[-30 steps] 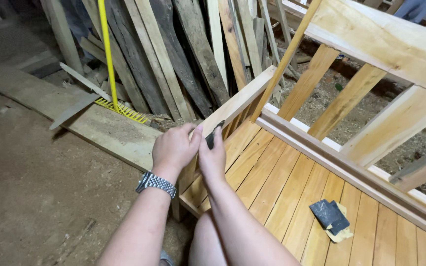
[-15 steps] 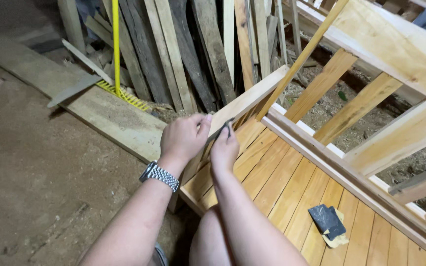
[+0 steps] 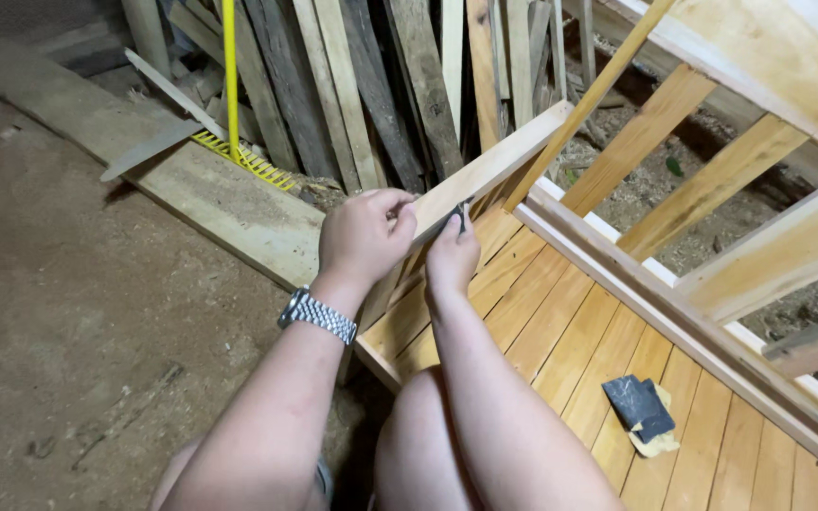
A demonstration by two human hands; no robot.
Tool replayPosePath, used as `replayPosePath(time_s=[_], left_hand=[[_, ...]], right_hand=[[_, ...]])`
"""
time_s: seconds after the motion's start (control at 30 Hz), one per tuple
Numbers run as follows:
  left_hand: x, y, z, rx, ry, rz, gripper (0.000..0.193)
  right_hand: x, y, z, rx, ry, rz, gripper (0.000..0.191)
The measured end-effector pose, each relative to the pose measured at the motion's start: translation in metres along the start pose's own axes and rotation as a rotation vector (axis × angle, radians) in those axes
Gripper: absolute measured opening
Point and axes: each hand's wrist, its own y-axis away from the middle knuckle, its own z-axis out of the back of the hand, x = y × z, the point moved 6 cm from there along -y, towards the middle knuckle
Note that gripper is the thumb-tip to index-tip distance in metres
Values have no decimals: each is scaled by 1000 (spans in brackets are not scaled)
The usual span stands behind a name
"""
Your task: The person kneels on the floor beside a wooden frame structure and sands a long thin wooden slat with a piece of sandpaper, running the sandpaper along the wood's edges and surfaces. They hold the slat steady with one hand while sanding with the other, working along its length.
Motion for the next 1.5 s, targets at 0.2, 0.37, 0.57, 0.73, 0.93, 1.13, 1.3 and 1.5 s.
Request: replayPosePath(time_s=[0.2,0.37,0.57,0.73,0.93,1.13,1.3,1.5], left_hand=[[11,-8,1,253,84,77,40],[3,4,4,210,-66,52,38],[1,3,5,174,-112,78,32],[-4,3,9,121,-144,-30,33],[4,2,4,194,-181,113,34],[7,6,4,131,-140,111,30],[16,5,0,109,-75,143,28],[19,4,1,20,-1,107,27]], right_hand=[[8,38,-12,54,127,100,44],[9,26,-14,-37,55,67,44],[12,46,-16,27,169,202,44],[12,34,-13,-58,132,75,43],[19,37,-10,31,153,164,43],[17,40,-13,-70,161,172,45],[13,44,-15,23,155,167,46],[10,57,-18,-6,176,166,46]])
